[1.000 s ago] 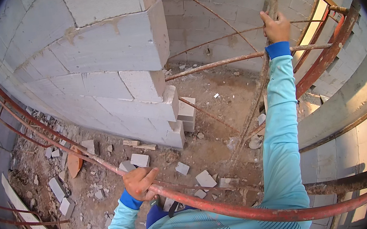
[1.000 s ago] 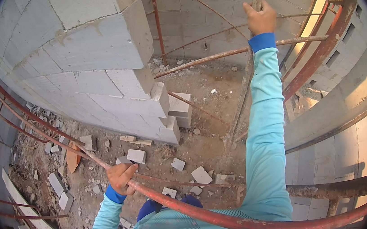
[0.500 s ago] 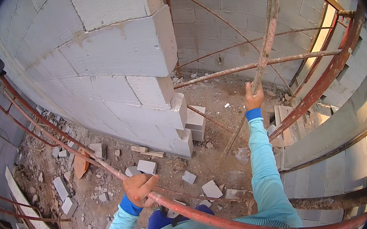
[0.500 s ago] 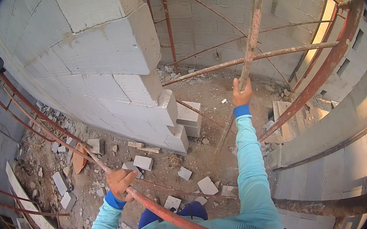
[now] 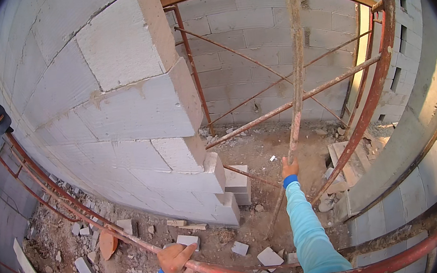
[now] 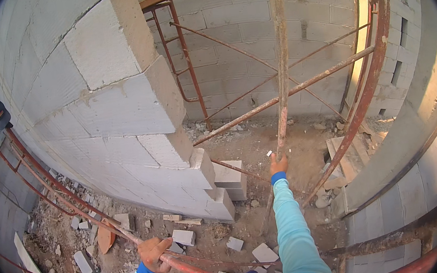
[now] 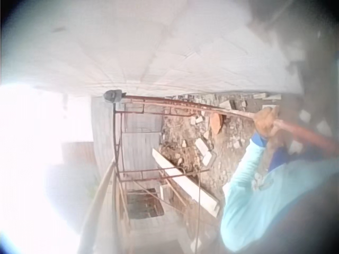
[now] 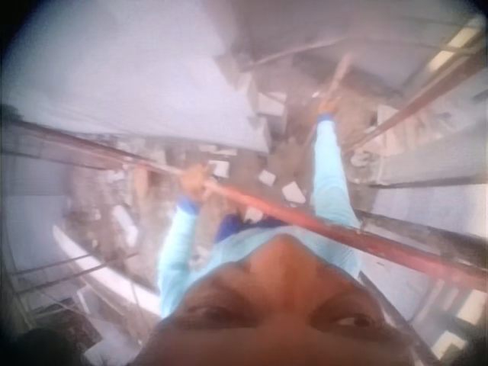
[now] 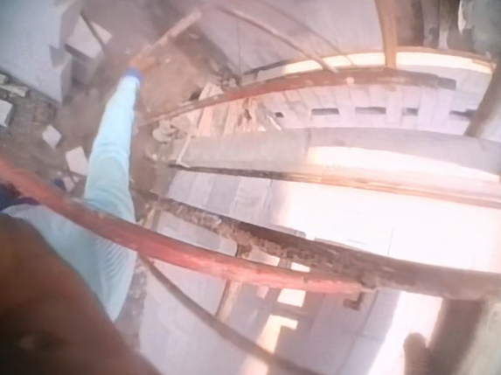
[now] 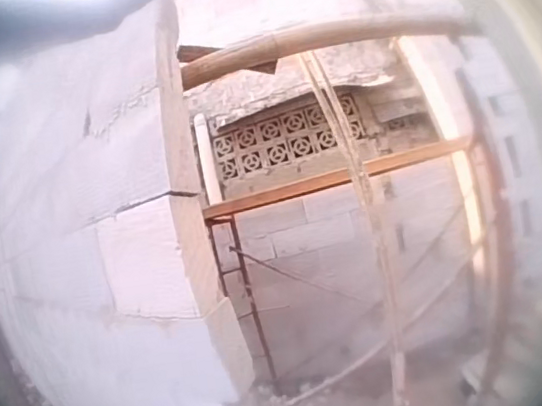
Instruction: The person assembles a metal scaffolding frame by hand, lifting and aligning vertical and horizontal poles, then securing joints with wire. The person moves around the construction site to position components and tighten connections.
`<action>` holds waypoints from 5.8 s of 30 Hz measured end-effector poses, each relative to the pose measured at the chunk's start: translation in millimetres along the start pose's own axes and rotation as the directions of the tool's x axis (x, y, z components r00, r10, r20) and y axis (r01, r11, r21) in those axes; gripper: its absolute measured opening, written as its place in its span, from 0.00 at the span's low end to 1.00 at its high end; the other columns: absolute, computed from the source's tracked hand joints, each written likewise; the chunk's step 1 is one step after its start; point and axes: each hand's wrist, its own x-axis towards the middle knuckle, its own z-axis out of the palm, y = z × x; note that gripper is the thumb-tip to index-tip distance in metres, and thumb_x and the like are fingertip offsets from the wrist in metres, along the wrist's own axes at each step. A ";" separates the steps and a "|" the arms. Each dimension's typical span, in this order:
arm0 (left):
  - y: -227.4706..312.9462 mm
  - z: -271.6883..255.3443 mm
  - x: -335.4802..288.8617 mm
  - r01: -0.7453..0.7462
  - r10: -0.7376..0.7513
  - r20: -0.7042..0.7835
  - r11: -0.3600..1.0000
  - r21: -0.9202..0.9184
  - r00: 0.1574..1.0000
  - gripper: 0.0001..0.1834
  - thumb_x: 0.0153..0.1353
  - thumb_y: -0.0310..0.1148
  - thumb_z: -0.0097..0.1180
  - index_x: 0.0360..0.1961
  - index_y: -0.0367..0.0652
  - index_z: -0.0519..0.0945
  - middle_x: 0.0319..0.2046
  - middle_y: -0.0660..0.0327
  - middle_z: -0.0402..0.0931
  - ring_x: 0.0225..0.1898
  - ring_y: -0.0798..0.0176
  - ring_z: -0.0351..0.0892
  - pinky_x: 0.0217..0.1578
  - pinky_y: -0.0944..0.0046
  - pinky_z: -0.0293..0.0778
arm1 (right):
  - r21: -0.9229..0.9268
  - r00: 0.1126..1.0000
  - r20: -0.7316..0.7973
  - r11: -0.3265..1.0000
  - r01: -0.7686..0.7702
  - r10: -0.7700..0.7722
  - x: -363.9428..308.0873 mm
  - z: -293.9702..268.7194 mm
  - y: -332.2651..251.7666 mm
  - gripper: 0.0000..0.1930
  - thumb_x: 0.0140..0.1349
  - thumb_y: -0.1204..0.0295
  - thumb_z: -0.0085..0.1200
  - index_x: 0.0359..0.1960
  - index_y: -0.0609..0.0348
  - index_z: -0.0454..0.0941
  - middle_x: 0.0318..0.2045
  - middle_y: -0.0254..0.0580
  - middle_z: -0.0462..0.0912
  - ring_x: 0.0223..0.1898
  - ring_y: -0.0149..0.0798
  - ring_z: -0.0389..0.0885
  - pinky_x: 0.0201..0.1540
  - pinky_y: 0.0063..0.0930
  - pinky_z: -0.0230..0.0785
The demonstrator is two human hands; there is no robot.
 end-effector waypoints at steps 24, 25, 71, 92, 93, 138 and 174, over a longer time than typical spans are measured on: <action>-6.8 2.2 -11.4 0.029 -0.028 0.013 0.999 -0.037 1.000 0.21 0.50 0.45 0.65 0.40 0.40 0.85 0.16 0.60 0.69 0.16 0.56 0.72 0.18 0.58 0.65 | -0.162 0.981 0.018 0.969 -0.186 0.191 -8.6 -16.3 -3.5 0.27 0.60 0.58 0.66 0.54 0.66 0.78 0.45 0.62 0.85 0.49 0.62 0.83 0.54 0.48 0.72; -7.9 1.7 -10.5 0.016 -0.015 0.034 0.999 -0.040 0.999 0.21 0.54 0.45 0.64 0.40 0.39 0.84 0.18 0.59 0.74 0.17 0.56 0.74 0.18 0.58 0.67 | -0.162 0.983 -0.025 0.969 -0.185 0.183 -9.3 -23.7 -1.6 0.26 0.61 0.58 0.65 0.54 0.65 0.78 0.45 0.62 0.85 0.49 0.62 0.83 0.54 0.48 0.72; -36.4 -70.5 -192.8 0.533 -0.175 0.592 0.676 -0.509 0.787 0.34 0.65 0.48 0.58 0.68 0.45 0.68 0.65 0.47 0.68 0.64 0.43 0.71 0.61 0.44 0.69 | -0.334 0.606 0.789 0.899 0.284 0.102 -535.4 -188.8 -65.9 0.16 0.63 0.75 0.57 0.52 0.66 0.77 0.43 0.50 0.83 0.41 0.44 0.84 0.43 0.36 0.77; -71.4 -293.7 -770.6 0.258 -0.605 -0.008 -0.328 -0.909 -0.796 0.22 0.68 0.43 0.61 0.55 0.38 0.80 0.41 0.55 0.83 0.38 0.60 0.86 0.29 0.63 0.83 | -0.670 -0.033 0.716 0.699 0.248 0.698 -677.7 137.5 -129.8 0.04 0.70 0.70 0.52 0.41 0.53 0.79 0.31 0.43 0.85 0.26 0.39 0.84 0.23 0.37 0.75; -63.0 -280.2 -774.5 0.202 -0.552 0.026 -0.348 -0.916 -0.834 0.21 0.68 0.43 0.61 0.54 0.38 0.80 0.41 0.55 0.83 0.38 0.59 0.86 0.29 0.62 0.84 | -0.641 -0.034 0.711 0.667 0.380 0.702 -689.0 156.8 -140.8 0.05 0.69 0.71 0.52 0.43 0.53 0.79 0.30 0.41 0.85 0.25 0.39 0.83 0.23 0.37 0.74; -857.7 -849.4 -1155.4 0.141 -0.382 0.009 -0.365 -0.920 -0.924 0.23 0.72 0.44 0.56 0.58 0.38 0.76 0.49 0.56 0.80 0.46 0.60 0.85 0.30 0.64 0.83 | -0.437 -0.283 0.812 0.853 0.286 0.511 -1443.0 1042.4 -554.1 0.13 0.68 0.65 0.62 0.46 0.62 0.79 0.30 0.36 0.84 0.28 0.30 0.81 0.32 0.25 0.77; -1551.2 -1253.4 -1424.5 -0.425 -0.067 0.474 -0.347 -0.836 -0.878 0.13 0.69 0.34 0.53 0.50 0.39 0.77 0.34 0.53 0.79 0.28 0.52 0.83 0.20 0.55 0.74 | -0.165 -0.294 0.750 0.598 0.784 0.592 -1977.7 1860.0 -882.0 0.46 0.48 0.46 0.75 0.62 0.67 0.72 0.45 0.54 0.87 0.50 0.53 0.84 0.56 0.40 0.75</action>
